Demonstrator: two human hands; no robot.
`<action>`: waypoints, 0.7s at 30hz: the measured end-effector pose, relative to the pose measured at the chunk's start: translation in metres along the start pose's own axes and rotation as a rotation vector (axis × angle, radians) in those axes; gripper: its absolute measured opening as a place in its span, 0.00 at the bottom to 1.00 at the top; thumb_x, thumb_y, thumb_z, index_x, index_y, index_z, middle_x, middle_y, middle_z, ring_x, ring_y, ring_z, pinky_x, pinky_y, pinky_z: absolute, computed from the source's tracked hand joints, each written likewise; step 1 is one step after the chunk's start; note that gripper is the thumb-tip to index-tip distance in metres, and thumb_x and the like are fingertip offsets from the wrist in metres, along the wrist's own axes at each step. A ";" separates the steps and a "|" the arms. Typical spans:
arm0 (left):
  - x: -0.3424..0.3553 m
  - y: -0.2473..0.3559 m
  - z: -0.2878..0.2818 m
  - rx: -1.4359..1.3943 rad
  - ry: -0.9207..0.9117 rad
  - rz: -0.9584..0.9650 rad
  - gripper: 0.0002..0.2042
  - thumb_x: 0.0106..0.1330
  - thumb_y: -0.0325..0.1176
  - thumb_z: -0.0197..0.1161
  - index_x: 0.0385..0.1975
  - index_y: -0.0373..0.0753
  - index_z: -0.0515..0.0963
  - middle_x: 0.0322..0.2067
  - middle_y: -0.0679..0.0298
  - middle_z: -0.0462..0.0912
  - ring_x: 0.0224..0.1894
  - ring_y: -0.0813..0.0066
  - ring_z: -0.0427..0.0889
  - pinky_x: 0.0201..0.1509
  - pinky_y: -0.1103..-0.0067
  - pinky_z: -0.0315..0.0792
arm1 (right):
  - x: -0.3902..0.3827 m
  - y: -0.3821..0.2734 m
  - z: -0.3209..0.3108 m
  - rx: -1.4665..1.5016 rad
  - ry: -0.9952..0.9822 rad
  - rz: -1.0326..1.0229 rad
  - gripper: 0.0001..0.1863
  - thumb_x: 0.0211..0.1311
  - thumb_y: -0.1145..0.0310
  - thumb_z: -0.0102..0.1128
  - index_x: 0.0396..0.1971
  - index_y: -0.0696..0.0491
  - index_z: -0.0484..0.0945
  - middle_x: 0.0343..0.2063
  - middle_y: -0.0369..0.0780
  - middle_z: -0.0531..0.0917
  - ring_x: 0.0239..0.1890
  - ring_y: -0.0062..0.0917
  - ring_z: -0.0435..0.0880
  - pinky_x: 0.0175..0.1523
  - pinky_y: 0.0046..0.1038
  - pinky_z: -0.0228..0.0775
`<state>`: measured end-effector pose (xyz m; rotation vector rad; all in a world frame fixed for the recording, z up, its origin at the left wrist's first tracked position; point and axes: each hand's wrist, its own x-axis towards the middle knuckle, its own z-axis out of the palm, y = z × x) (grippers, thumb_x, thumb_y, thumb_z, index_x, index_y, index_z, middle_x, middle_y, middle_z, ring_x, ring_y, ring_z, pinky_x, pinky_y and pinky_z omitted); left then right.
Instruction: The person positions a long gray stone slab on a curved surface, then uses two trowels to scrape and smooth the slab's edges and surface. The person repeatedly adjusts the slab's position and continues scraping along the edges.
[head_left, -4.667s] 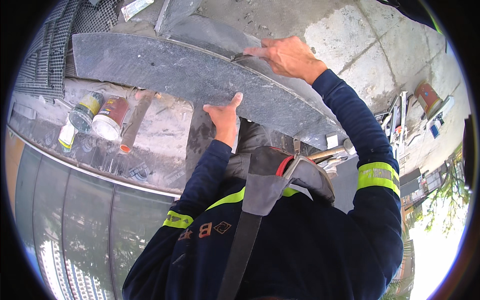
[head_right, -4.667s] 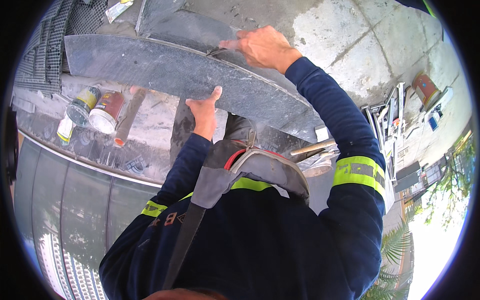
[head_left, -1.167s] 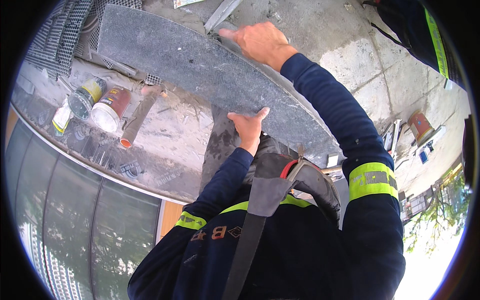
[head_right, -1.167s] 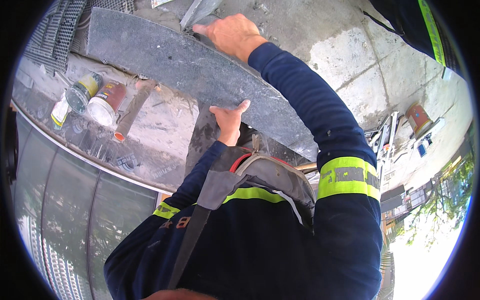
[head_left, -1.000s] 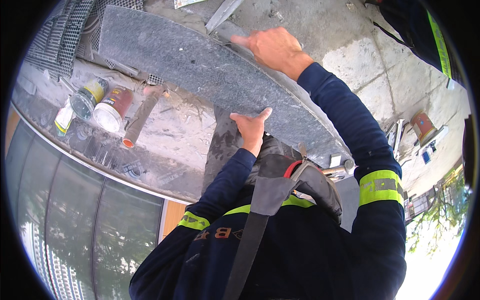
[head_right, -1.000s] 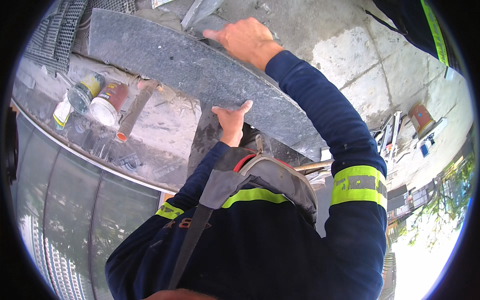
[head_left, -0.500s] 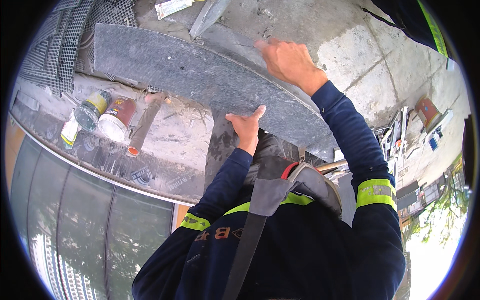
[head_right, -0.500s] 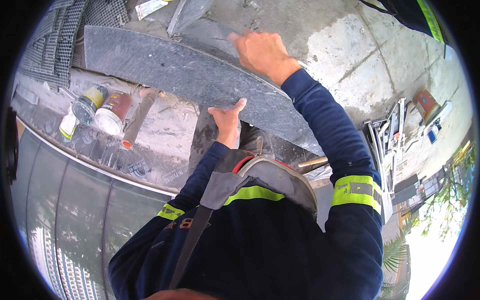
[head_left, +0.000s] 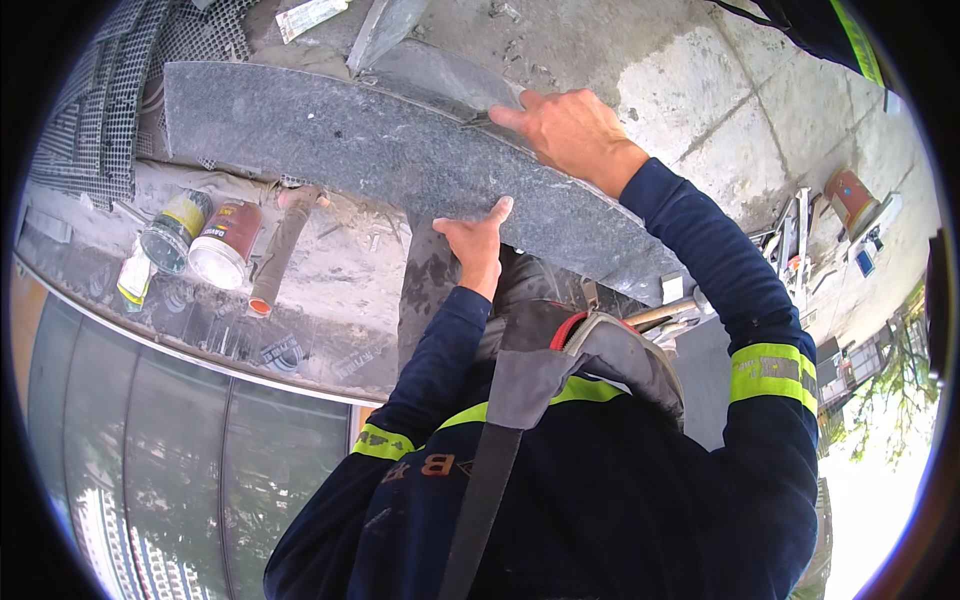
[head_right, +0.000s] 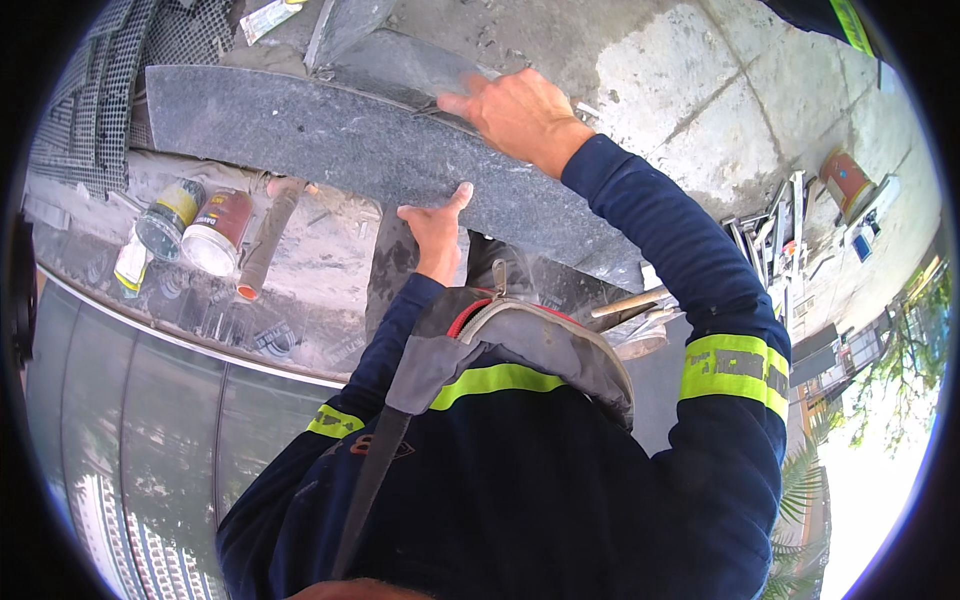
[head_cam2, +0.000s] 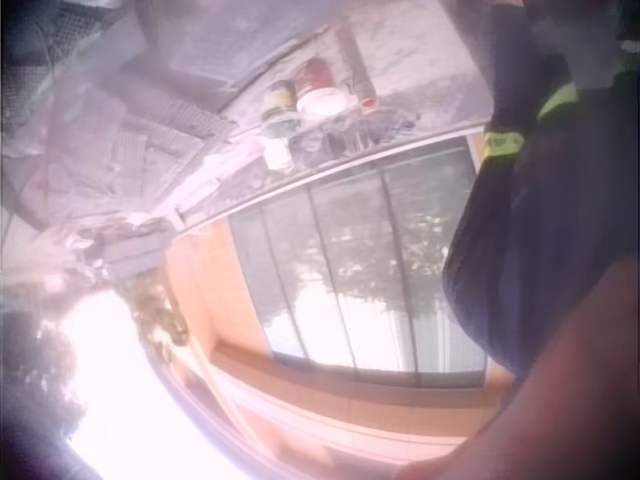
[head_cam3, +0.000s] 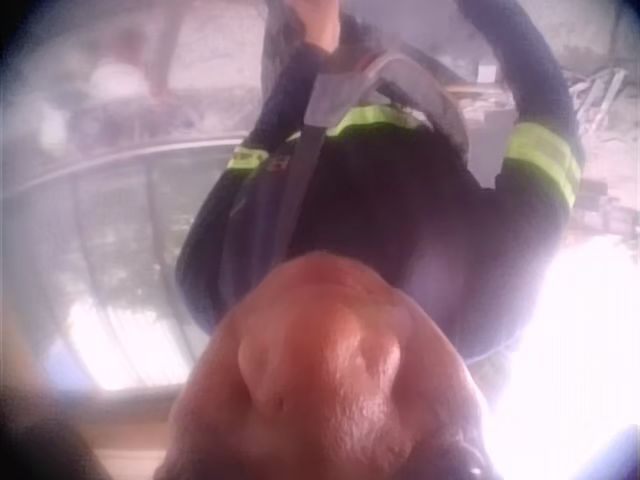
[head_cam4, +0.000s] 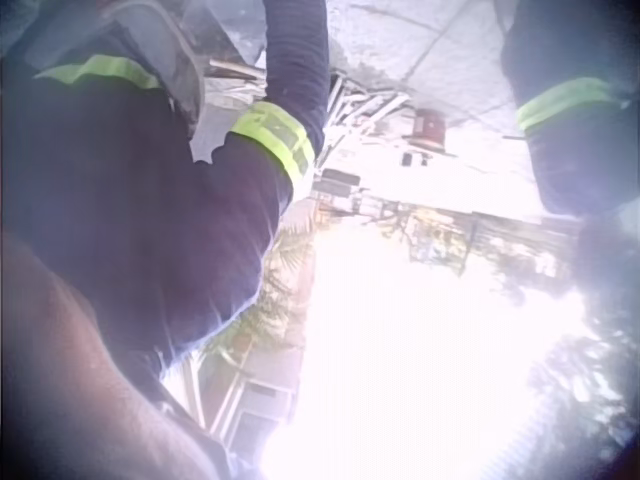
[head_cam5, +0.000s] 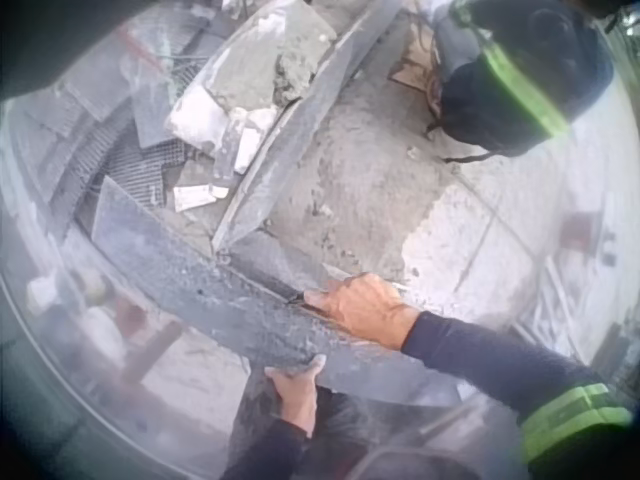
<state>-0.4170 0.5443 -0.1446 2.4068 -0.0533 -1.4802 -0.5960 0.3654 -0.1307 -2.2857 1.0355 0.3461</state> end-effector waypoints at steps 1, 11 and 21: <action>0.000 0.000 -0.001 -0.008 0.005 0.009 0.55 0.53 0.30 0.88 0.69 0.17 0.48 0.67 0.40 0.63 0.69 0.58 0.67 0.79 0.65 0.60 | -0.005 0.002 -0.001 0.007 -0.045 -0.008 0.25 0.67 0.68 0.62 0.64 0.37 0.75 0.36 0.42 0.84 0.29 0.39 0.90 0.30 0.40 0.82; 0.003 -0.004 0.000 -0.034 -0.001 0.030 0.55 0.50 0.30 0.90 0.67 0.17 0.51 0.66 0.37 0.64 0.69 0.57 0.68 0.78 0.65 0.61 | 0.038 -0.002 -0.003 0.084 0.049 -0.006 0.29 0.69 0.70 0.58 0.69 0.31 0.72 0.43 0.41 0.86 0.34 0.42 0.91 0.36 0.42 0.84; 0.004 -0.011 0.002 0.029 0.025 -0.009 0.61 0.51 0.33 0.89 0.69 0.13 0.43 0.68 0.32 0.61 0.74 0.51 0.62 0.80 0.64 0.58 | 0.104 -0.032 -0.019 0.099 0.229 0.038 0.25 0.72 0.71 0.56 0.66 0.35 0.76 0.41 0.43 0.87 0.35 0.40 0.92 0.35 0.42 0.85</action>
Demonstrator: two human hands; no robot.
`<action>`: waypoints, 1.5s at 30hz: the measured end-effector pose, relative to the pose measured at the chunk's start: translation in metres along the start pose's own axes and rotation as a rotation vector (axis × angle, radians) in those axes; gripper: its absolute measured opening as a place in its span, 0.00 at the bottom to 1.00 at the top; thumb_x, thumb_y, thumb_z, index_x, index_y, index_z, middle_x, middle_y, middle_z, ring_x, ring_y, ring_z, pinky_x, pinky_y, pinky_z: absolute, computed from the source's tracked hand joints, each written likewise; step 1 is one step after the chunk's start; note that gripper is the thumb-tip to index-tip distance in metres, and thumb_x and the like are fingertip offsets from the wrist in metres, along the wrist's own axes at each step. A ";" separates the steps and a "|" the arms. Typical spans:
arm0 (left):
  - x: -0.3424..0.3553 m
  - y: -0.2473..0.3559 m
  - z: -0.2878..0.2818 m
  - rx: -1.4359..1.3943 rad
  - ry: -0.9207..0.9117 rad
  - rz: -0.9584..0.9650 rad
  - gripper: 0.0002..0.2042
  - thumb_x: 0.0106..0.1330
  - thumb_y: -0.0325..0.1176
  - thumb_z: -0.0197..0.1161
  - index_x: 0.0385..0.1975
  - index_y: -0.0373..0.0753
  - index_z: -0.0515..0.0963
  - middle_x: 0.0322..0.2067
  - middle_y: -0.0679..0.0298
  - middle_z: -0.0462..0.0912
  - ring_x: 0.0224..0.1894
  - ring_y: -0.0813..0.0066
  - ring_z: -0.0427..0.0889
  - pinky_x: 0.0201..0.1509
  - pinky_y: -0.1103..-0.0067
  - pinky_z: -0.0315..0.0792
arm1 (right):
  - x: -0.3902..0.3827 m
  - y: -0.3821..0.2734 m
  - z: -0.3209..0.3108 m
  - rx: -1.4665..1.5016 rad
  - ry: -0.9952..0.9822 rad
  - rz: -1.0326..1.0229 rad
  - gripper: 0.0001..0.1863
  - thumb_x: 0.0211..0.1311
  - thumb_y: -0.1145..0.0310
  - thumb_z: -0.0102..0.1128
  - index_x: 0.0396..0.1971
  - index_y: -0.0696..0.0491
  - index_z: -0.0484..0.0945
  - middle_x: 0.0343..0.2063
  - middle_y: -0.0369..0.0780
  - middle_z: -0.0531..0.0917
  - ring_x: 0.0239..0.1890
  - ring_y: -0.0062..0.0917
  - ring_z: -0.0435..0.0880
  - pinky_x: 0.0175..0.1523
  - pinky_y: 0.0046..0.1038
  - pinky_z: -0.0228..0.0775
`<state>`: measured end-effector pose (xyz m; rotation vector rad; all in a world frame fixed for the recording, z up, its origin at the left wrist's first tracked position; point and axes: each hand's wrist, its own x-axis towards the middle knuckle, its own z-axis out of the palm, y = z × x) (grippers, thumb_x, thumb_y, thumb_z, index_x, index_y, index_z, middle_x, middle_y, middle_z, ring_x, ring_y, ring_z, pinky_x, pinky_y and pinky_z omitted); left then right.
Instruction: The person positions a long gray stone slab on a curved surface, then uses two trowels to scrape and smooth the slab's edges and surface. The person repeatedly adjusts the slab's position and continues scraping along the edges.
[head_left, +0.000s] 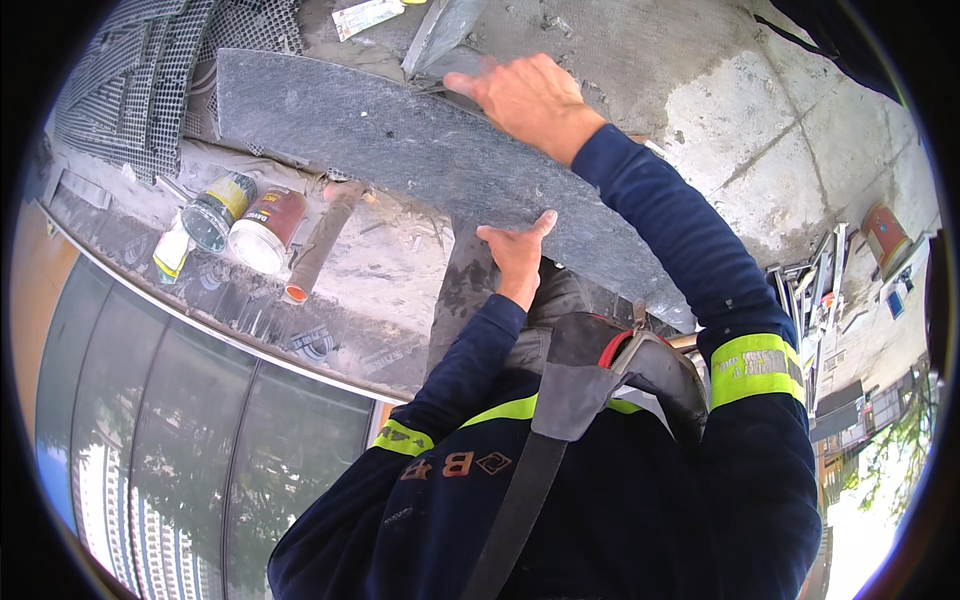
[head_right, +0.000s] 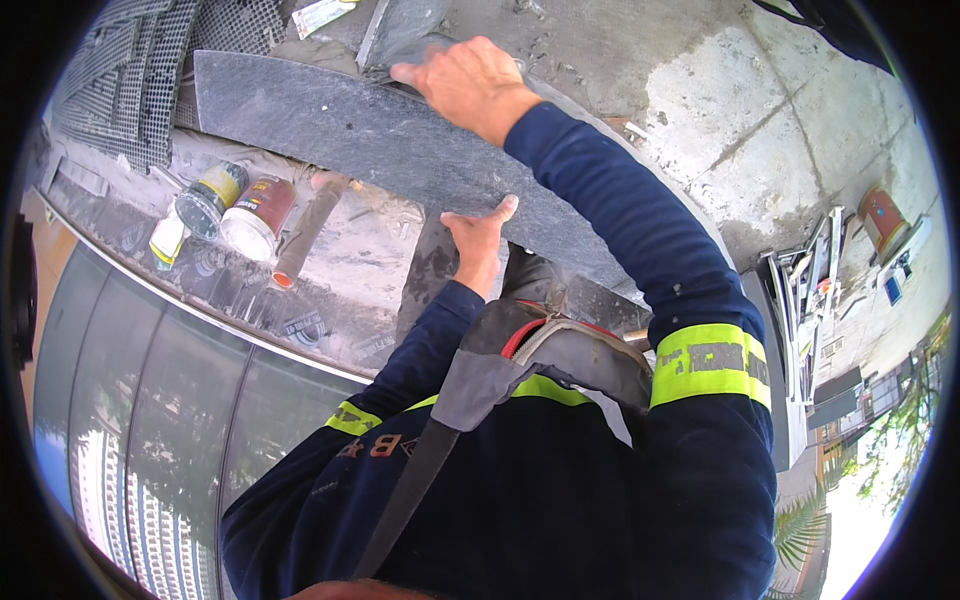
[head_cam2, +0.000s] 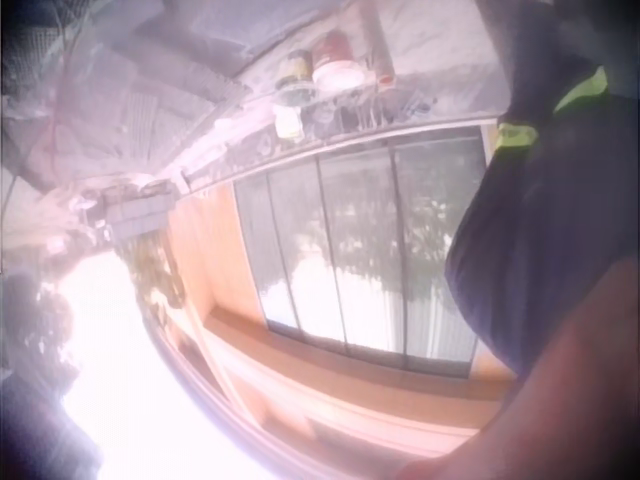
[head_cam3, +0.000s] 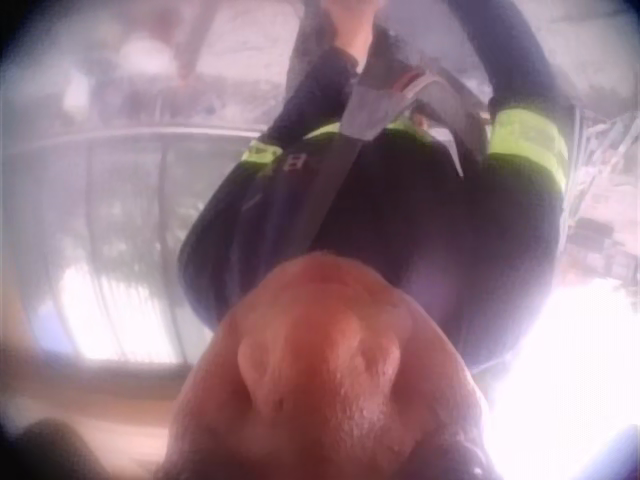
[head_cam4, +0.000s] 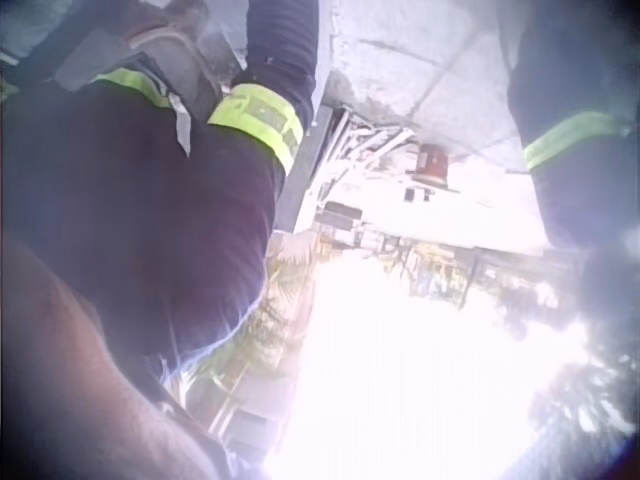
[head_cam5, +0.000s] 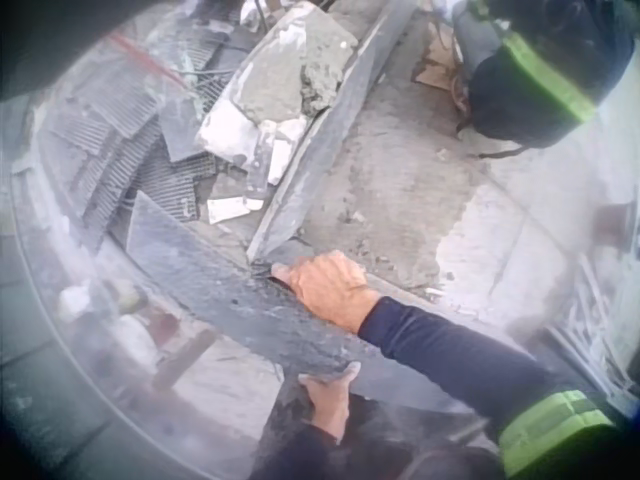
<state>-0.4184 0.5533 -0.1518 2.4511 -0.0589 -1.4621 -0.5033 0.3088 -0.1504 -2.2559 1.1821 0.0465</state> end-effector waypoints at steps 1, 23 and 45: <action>-0.002 0.003 0.000 -0.020 -0.021 0.000 0.60 0.51 0.33 0.89 0.69 0.13 0.43 0.68 0.32 0.61 0.74 0.51 0.62 0.80 0.64 0.58 | 0.010 -0.001 0.004 0.010 -0.010 0.002 0.24 0.72 0.71 0.56 0.66 0.37 0.76 0.41 0.44 0.87 0.36 0.41 0.92 0.36 0.43 0.85; -0.003 0.006 -0.001 0.018 -0.039 -0.004 0.58 0.54 0.36 0.88 0.69 0.14 0.46 0.67 0.39 0.61 0.72 0.58 0.62 0.78 0.68 0.58 | 0.023 -0.003 0.010 0.080 -0.112 0.079 0.15 0.77 0.67 0.52 0.56 0.46 0.82 0.36 0.43 0.89 0.38 0.42 0.92 0.40 0.44 0.84; -0.004 0.002 -0.002 0.130 0.078 0.100 0.41 0.47 0.42 0.93 0.40 0.35 0.59 0.38 0.65 0.65 0.42 0.74 0.67 0.54 0.76 0.71 | -0.042 0.078 0.011 1.014 -0.070 0.643 0.24 0.76 0.53 0.61 0.51 0.62 0.76 0.40 0.47 0.88 0.40 0.31 0.88 0.51 0.40 0.80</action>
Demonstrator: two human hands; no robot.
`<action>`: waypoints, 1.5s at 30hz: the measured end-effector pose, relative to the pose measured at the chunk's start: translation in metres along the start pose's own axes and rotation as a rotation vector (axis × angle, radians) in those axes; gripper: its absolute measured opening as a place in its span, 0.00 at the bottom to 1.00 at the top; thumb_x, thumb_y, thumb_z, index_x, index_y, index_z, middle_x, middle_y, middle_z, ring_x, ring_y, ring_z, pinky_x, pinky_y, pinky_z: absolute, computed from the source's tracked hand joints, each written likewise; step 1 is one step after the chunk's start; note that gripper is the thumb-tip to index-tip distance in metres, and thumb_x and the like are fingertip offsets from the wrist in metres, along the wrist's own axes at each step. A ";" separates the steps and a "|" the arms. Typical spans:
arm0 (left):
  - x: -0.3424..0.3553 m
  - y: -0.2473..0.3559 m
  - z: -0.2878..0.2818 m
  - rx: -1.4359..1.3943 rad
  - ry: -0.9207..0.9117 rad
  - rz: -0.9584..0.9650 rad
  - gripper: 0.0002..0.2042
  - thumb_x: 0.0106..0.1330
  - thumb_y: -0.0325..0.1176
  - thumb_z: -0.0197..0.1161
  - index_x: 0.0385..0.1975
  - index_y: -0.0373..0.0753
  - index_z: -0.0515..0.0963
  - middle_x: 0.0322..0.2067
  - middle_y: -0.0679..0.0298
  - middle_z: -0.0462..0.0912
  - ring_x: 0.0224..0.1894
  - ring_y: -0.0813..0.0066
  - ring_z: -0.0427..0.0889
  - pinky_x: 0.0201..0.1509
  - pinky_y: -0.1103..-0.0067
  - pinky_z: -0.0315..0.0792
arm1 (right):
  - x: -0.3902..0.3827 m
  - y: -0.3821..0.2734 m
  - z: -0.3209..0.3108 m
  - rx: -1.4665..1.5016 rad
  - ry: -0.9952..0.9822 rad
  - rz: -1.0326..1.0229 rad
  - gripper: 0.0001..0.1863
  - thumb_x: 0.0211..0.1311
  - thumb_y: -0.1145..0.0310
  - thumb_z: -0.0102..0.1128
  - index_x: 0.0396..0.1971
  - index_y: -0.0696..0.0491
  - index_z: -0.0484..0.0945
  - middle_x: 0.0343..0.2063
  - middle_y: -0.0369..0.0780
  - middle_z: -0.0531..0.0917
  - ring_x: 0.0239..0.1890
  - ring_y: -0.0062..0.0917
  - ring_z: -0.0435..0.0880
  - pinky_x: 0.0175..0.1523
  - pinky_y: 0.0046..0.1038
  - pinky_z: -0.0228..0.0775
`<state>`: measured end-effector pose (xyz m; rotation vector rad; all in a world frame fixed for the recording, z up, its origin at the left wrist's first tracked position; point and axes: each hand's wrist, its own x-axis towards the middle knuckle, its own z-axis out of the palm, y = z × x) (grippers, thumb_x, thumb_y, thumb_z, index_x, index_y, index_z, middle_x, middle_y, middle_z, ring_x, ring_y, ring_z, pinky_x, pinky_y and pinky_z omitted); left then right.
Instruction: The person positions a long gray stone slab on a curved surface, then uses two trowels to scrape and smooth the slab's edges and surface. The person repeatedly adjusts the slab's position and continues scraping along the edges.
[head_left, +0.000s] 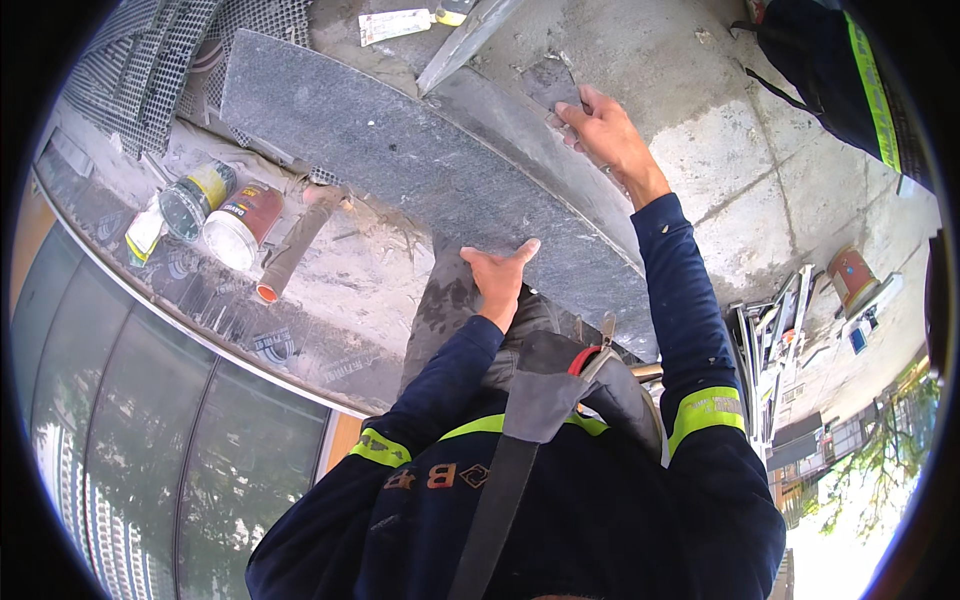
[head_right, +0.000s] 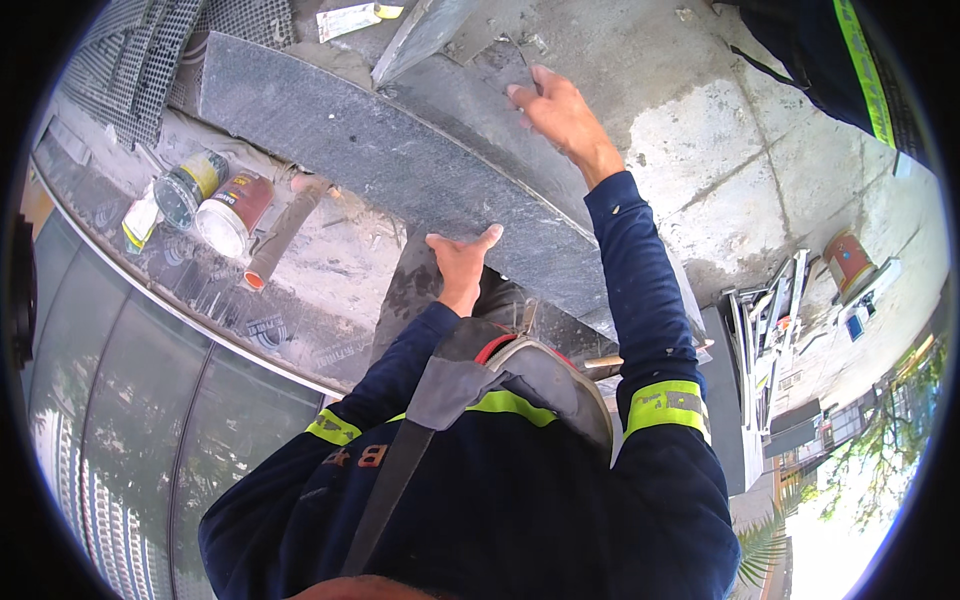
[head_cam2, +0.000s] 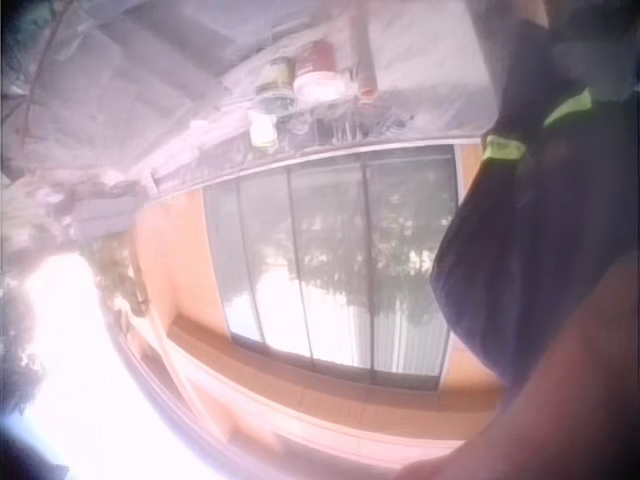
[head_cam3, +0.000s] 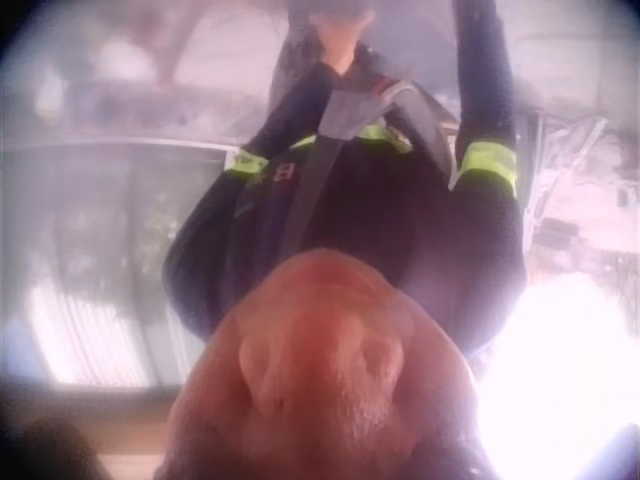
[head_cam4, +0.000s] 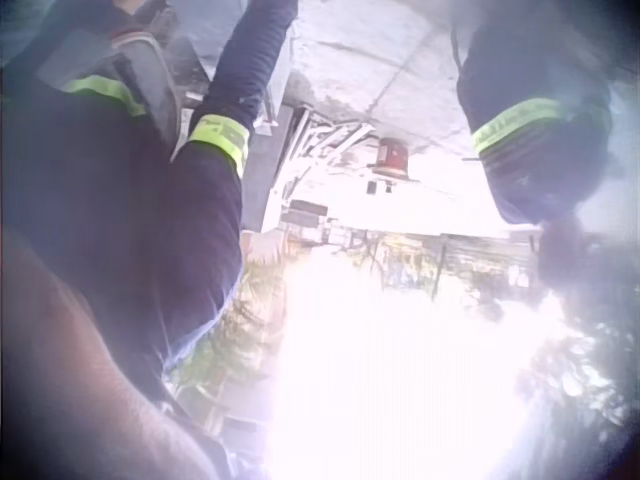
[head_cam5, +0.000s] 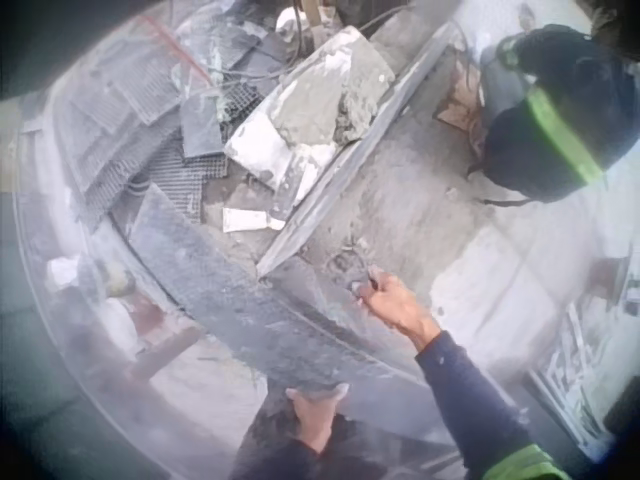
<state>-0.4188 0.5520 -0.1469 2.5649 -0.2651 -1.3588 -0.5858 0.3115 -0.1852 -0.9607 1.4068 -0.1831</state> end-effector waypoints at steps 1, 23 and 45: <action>-0.001 0.003 -0.004 -0.041 -0.036 -0.052 0.42 0.47 0.41 0.92 0.45 0.31 0.60 0.44 0.59 0.69 0.48 0.70 0.69 0.60 0.74 0.71 | -0.002 0.002 -0.004 0.250 -0.073 0.045 0.25 0.76 0.52 0.61 0.51 0.62 0.77 0.41 0.48 0.89 0.41 0.32 0.89 0.52 0.41 0.80; 0.002 -0.009 0.004 -0.096 0.017 0.026 0.49 0.47 0.38 0.91 0.58 0.23 0.57 0.54 0.45 0.72 0.58 0.53 0.74 0.70 0.63 0.67 | 0.060 -0.091 -0.018 -0.642 0.299 -0.302 0.28 0.79 0.40 0.46 0.43 0.53 0.76 0.34 0.55 0.89 0.43 0.56 0.88 0.48 0.52 0.78; -0.001 0.003 -0.007 -0.119 -0.074 -0.067 0.57 0.50 0.37 0.90 0.66 0.16 0.50 0.68 0.31 0.62 0.73 0.50 0.66 0.78 0.64 0.60 | -0.052 -0.060 0.028 -0.481 0.278 -0.333 0.16 0.71 0.58 0.59 0.50 0.53 0.78 0.45 0.54 0.87 0.49 0.54 0.87 0.51 0.53 0.78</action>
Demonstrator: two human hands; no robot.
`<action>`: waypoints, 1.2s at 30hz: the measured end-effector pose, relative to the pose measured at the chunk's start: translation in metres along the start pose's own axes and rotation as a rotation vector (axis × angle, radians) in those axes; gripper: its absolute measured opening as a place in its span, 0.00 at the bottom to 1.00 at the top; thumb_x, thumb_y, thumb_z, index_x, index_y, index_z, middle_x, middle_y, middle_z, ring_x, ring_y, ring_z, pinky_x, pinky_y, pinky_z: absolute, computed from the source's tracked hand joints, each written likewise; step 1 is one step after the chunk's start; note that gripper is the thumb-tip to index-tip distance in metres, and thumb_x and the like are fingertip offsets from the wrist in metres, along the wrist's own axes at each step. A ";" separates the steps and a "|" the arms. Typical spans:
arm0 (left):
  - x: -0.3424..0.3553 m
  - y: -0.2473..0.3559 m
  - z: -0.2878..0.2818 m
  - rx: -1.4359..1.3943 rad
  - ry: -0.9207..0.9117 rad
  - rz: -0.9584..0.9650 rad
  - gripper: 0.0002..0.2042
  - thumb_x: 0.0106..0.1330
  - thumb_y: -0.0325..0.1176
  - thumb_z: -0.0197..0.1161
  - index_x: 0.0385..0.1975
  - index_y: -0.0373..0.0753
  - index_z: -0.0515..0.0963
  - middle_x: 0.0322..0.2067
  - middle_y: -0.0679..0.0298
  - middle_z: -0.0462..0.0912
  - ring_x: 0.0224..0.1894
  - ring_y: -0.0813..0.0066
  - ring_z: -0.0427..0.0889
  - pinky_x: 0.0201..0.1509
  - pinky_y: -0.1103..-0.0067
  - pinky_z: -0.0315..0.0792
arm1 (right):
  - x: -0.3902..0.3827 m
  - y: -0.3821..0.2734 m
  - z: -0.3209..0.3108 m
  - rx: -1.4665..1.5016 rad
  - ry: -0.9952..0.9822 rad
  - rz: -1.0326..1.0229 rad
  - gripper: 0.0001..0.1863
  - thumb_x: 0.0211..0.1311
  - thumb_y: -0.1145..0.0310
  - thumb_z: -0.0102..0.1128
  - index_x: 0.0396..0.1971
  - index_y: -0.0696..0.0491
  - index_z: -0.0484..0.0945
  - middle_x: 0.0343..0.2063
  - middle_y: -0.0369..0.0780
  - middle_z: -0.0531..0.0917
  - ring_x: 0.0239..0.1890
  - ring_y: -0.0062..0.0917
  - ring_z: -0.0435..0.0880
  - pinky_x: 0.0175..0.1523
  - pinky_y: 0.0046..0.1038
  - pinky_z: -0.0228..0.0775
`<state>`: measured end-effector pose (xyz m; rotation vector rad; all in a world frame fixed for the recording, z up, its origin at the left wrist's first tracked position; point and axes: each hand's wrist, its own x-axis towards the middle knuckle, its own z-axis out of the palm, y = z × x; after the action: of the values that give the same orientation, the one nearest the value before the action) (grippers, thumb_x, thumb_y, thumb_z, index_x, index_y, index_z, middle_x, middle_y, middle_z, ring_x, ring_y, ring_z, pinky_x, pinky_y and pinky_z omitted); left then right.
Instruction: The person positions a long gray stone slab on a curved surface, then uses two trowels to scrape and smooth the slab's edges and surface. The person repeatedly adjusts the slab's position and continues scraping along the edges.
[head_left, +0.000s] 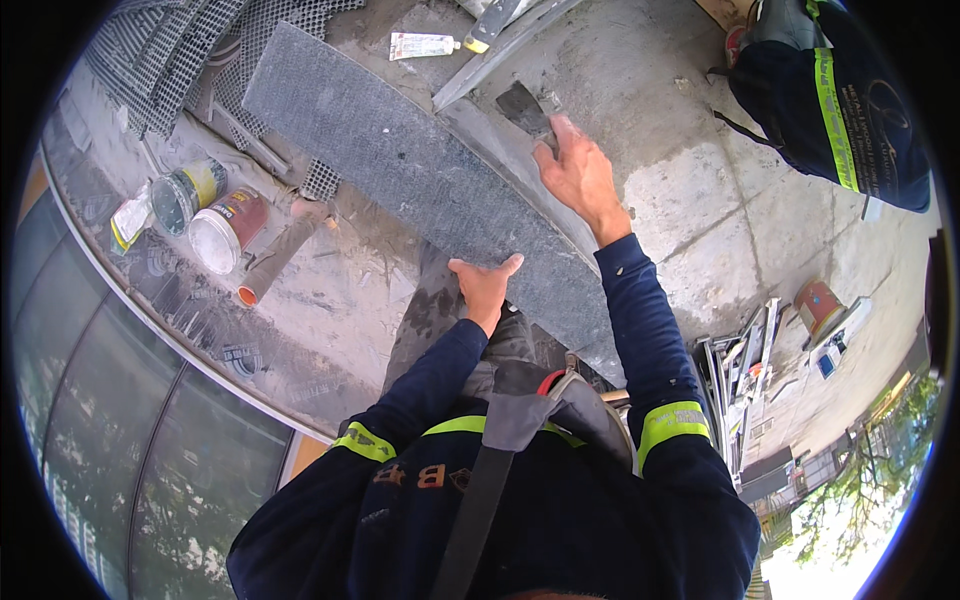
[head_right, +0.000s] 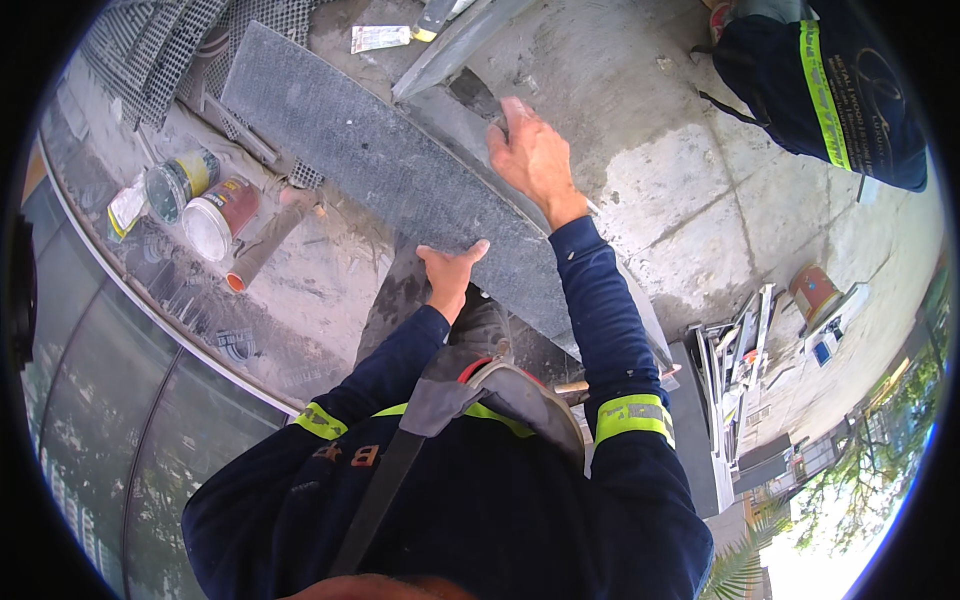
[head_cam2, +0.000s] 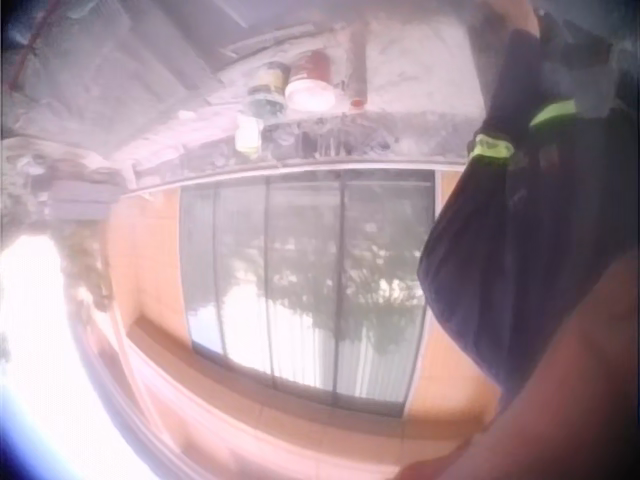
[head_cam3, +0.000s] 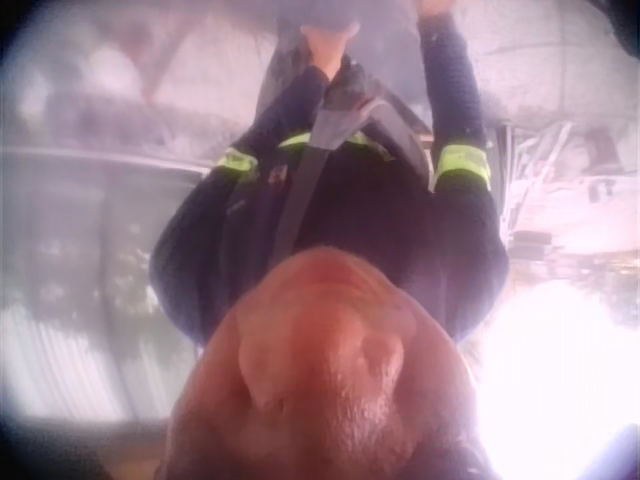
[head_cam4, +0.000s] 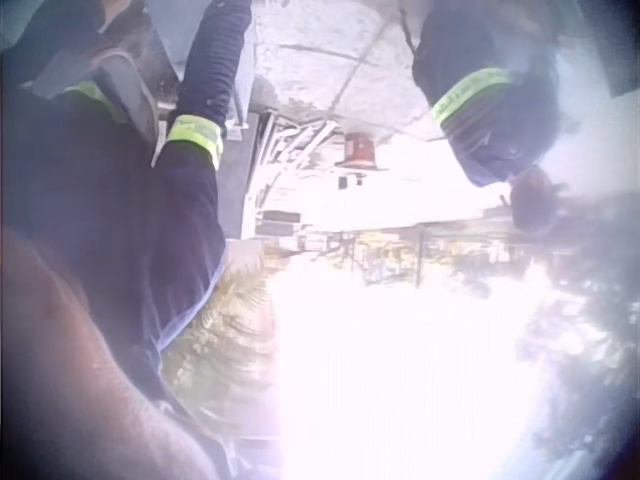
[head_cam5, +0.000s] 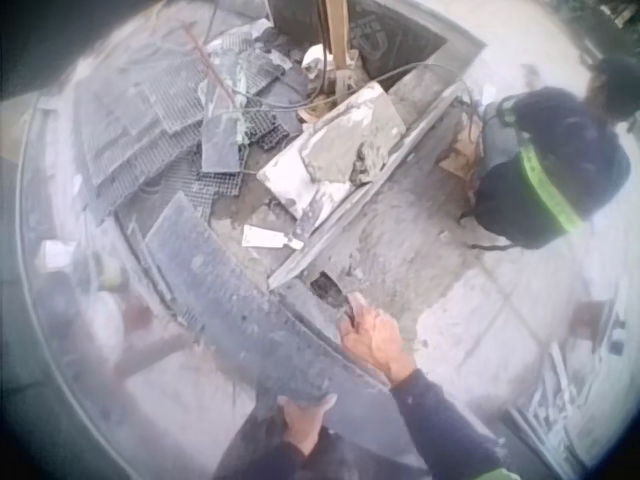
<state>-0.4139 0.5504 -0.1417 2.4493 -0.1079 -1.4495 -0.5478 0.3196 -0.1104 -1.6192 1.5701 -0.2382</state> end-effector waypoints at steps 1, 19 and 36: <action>0.001 -0.001 -0.001 -0.011 -0.009 0.002 0.57 0.50 0.37 0.90 0.66 0.16 0.49 0.68 0.31 0.62 0.73 0.50 0.66 0.79 0.64 0.60 | 0.002 -0.012 0.003 -0.036 -0.053 0.006 0.16 0.72 0.57 0.59 0.49 0.52 0.78 0.45 0.53 0.88 0.48 0.54 0.87 0.50 0.53 0.79; -0.001 0.003 0.001 -0.009 -0.001 -0.021 0.48 0.47 0.38 0.92 0.54 0.24 0.57 0.49 0.54 0.69 0.54 0.65 0.71 0.68 0.70 0.69 | 0.029 -0.045 0.032 -0.179 -0.110 -0.109 0.16 0.75 0.52 0.57 0.44 0.51 0.79 0.37 0.50 0.89 0.41 0.54 0.88 0.44 0.53 0.80; -0.004 0.009 0.001 -0.004 0.006 -0.015 0.52 0.50 0.35 0.90 0.63 0.19 0.53 0.65 0.36 0.66 0.69 0.54 0.69 0.76 0.65 0.64 | 0.051 0.002 0.042 -0.294 0.238 -0.417 0.27 0.72 0.69 0.60 0.68 0.30 0.81 0.48 0.42 0.80 0.50 0.38 0.82 0.54 0.43 0.76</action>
<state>-0.4160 0.5425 -0.1357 2.4563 -0.0858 -1.4473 -0.5120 0.2919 -0.1588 -2.2156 1.4746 -0.4515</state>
